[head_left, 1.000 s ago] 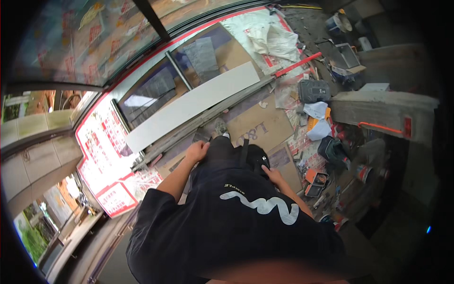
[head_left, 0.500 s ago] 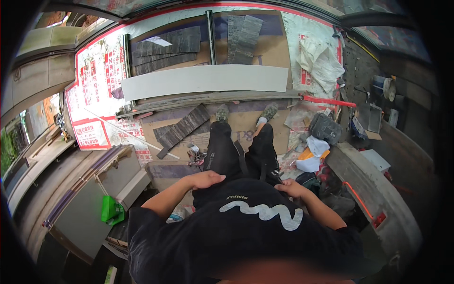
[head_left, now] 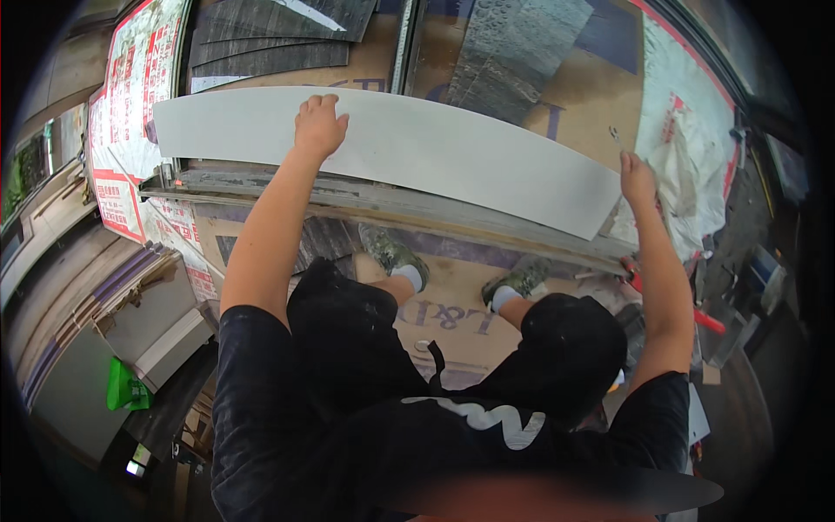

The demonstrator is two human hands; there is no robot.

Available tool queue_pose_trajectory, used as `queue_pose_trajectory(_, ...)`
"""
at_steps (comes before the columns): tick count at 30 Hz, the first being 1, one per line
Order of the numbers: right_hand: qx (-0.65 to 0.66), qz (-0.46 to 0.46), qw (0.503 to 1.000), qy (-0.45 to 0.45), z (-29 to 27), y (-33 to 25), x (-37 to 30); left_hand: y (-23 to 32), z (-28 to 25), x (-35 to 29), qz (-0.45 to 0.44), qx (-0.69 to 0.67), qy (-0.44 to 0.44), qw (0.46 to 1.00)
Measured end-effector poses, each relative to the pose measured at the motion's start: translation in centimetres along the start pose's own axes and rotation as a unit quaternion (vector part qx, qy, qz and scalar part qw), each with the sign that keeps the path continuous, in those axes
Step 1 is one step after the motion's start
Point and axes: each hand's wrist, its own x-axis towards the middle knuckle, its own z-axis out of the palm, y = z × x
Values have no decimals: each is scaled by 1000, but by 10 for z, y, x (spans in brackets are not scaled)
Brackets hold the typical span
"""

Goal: Measure and cut tiles using a manual tile cutter and install them.

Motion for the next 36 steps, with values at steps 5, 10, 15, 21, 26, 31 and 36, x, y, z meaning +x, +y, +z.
queue_pose_trajectory(5,-76,-162,972,155,46,4,51,-25,47,72,96,56,51,993)
queue_pose_trajectory(10,29,-287,957,-11,51,-31,13,-32,19,94,37,5,-178,983)
queue_pose_trajectory(15,58,-234,966,-90,60,-64,1,-25,25,82,47,49,-173,983)
queue_pose_trajectory(21,119,-199,964,-132,101,-62,27,-32,40,77,58,45,-120,990)
queue_pose_trajectory(26,132,-203,960,-140,114,-54,44,-62,4,60,-22,9,72,997)
queue_pose_trajectory(31,135,-229,951,-157,109,-52,40,-175,-41,-13,7,66,325,943)
queue_pose_trajectory(36,192,-323,924,-75,107,-96,37,-245,6,-137,-497,-411,452,617)
